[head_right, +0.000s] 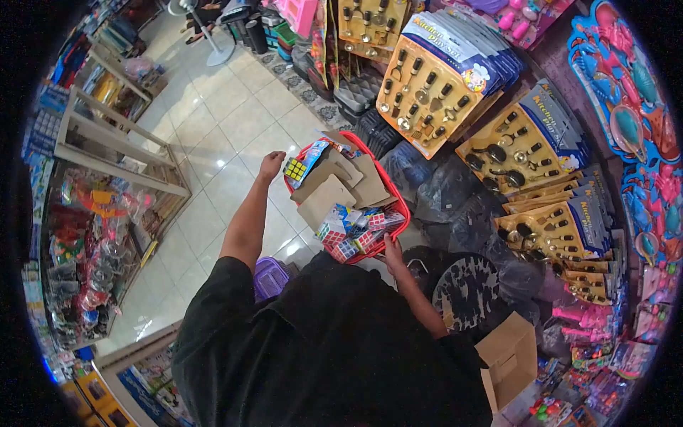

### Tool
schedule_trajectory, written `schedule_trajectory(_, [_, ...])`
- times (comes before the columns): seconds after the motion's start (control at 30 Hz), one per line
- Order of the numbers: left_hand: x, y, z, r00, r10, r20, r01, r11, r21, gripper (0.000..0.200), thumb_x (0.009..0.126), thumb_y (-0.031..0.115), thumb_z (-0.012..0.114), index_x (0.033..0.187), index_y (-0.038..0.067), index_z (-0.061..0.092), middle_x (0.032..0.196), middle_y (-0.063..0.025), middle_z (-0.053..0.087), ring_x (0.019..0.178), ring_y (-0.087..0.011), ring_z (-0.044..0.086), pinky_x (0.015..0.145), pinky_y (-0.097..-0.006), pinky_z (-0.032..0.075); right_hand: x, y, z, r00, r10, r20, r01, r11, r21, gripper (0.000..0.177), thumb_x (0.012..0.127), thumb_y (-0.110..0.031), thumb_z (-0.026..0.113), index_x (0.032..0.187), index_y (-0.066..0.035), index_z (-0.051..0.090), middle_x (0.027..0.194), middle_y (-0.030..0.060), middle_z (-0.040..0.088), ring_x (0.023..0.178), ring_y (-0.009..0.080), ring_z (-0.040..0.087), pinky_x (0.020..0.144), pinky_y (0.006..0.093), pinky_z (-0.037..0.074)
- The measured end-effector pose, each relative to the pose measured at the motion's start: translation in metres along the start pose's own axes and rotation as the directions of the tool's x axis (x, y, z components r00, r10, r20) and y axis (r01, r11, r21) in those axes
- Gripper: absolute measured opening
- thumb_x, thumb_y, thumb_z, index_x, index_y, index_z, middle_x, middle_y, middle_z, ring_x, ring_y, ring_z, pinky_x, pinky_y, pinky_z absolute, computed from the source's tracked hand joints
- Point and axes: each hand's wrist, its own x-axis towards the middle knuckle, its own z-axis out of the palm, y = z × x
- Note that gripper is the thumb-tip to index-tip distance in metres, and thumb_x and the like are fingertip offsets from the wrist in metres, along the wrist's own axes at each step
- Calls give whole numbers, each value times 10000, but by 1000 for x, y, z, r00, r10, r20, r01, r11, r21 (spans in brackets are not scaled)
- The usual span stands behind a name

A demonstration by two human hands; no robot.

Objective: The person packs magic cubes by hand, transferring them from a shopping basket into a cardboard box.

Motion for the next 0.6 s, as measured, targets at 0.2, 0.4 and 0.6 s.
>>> schedule_trajectory(0.2, [36, 27, 7, 829, -252, 499, 246, 966, 79, 441, 852, 416, 553, 1191, 137, 598, 1050, -35, 633, 913, -179, 568, 762, -396, 475, 1, 2, 10, 986, -100, -136, 87, 992, -93, 450, 944, -421, 487, 1276, -126, 415, 1123, 73, 574, 949, 223, 624, 749, 453, 558])
schedule_trajectory(0.4, [43, 52, 10, 759, -246, 603, 56, 947, 315, 370, 822, 369, 566, 1116, 156, 633, 1060, -27, 632, 915, -197, 588, 767, -426, 485, 4, 6, 9, 939, -222, -263, 168, 962, -214, 438, 928, -421, 521, 1171, -57, 541, 1032, 87, 611, 927, 182, 596, 789, 349, 505])
schedule_trajectory(0.6, [36, 53, 24, 755, -260, 602, 172, 964, 201, 326, 814, 340, 554, 1027, 98, 601, 954, -39, 623, 858, -170, 597, 728, -396, 503, -4, -2, -2, 859, -377, -346, 185, 859, -477, 458, 917, -425, 535, 1124, -18, 575, 1003, 139, 638, 937, 232, 604, 831, 351, 452])
